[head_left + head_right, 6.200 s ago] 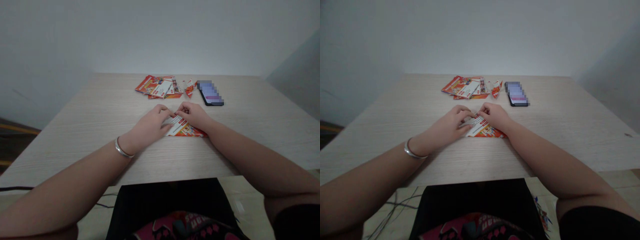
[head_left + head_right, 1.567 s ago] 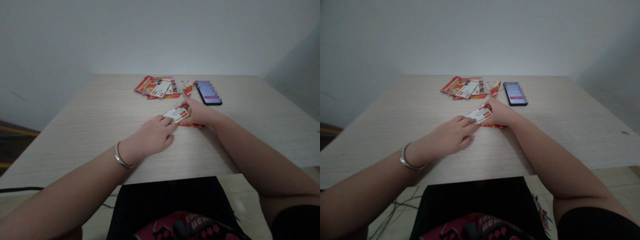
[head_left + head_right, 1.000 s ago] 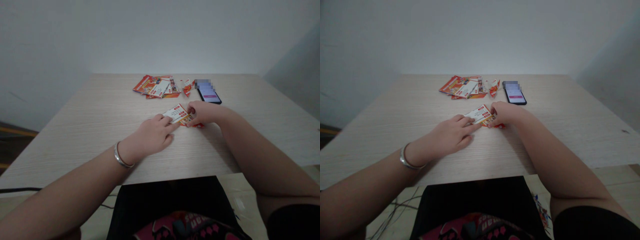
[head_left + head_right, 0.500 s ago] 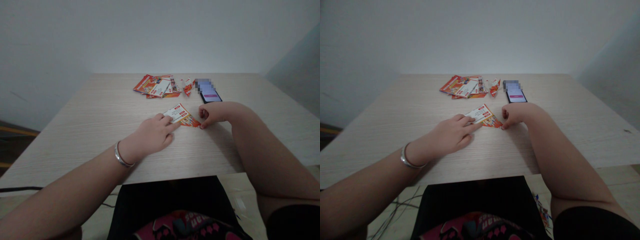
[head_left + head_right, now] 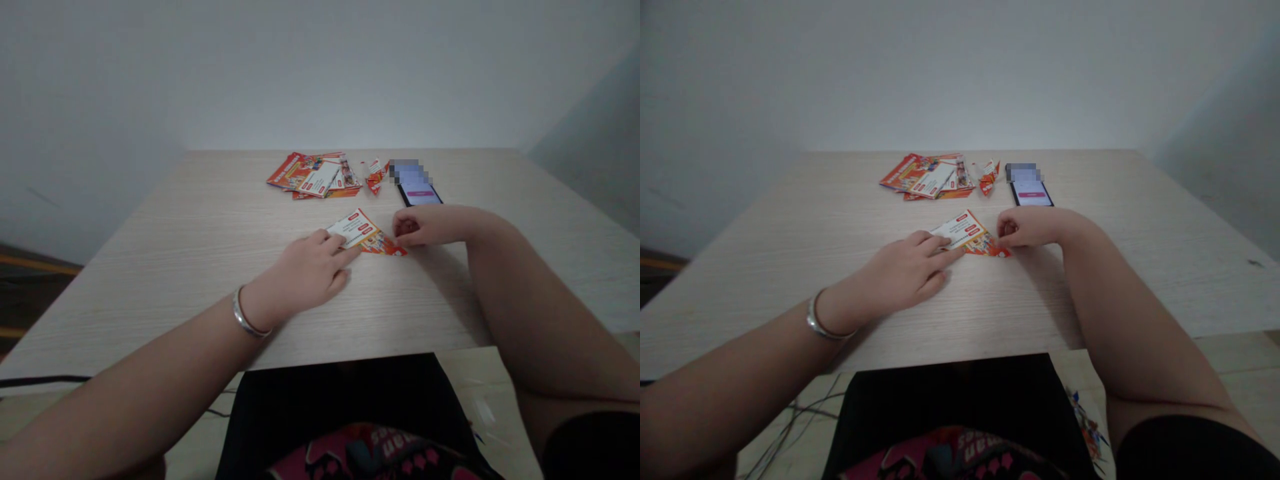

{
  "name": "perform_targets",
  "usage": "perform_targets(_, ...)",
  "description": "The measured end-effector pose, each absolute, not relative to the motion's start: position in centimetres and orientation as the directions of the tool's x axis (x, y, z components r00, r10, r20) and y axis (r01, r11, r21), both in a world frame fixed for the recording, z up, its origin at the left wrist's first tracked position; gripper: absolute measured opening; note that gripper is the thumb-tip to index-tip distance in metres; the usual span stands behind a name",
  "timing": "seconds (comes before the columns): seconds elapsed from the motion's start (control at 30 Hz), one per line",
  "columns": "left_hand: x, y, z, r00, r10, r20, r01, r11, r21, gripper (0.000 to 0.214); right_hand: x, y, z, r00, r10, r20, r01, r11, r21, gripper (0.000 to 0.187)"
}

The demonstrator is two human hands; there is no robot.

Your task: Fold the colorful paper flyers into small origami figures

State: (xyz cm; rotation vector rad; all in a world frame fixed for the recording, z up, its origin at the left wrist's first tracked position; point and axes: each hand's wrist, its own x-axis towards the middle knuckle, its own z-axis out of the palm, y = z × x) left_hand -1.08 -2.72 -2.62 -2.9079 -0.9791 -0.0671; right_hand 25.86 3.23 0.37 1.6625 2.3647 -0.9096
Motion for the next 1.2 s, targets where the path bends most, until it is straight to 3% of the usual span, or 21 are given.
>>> perform_targets(0.07,-0.9,-2.7,-2.6,0.793,0.604,0.076,0.609,-0.791,-0.056,0.050,24.4,2.9,-0.1,-0.338,0.903,-0.265,0.884,0.208,-0.420,0.016)
perform_targets(0.13,-0.7,-2.6,-2.6,0.790,0.609,0.079,0.613,-0.788,-0.053,0.050,23.1,2.5,-0.7,-0.366,0.915,-0.170,0.862,0.264,-0.433,0.024)
perform_targets(0.2,-0.6,-2.6,-2.4,0.788,0.611,0.074,0.615,-0.788,-0.040,0.049,22.2,2.4,-1.3,-0.437,0.884,-0.167,0.838,0.332,-0.433,0.035)
perform_targets(0.4,-0.8,-2.8,-0.9,0.730,0.683,0.003,0.683,-0.730,-0.016,0.046,22.6,2.8,-1.8,-0.445,0.873,-0.201,0.823,0.310,-0.477,0.041)
perform_targets(0.67,-1.3,-2.7,1.1,0.498,0.858,-0.128,0.855,-0.510,-0.093,0.049,23.2,2.9,-2.1,-0.422,0.879,-0.223,0.837,0.283,-0.469,0.045)
perform_targets(0.9,-2.7,-2.0,1.0,0.430,0.903,0.002,0.887,-0.422,-0.186,0.043,23.1,2.9,-2.0,-0.410,0.883,-0.227,0.844,0.273,-0.463,0.047)
perform_targets(1.07,-2.5,-1.3,-0.1,0.379,0.925,0.032,0.917,-0.370,-0.145,0.046,23.6,2.9,-2.3,-0.411,0.889,-0.203,0.836,0.278,-0.473,0.052)
perform_targets(1.2,-2.3,-0.6,-1.5,0.455,0.882,0.123,0.891,-0.451,-0.063,0.047,24.3,2.9,-2.3,-0.264,0.950,-0.168,0.900,0.180,-0.397,0.072)
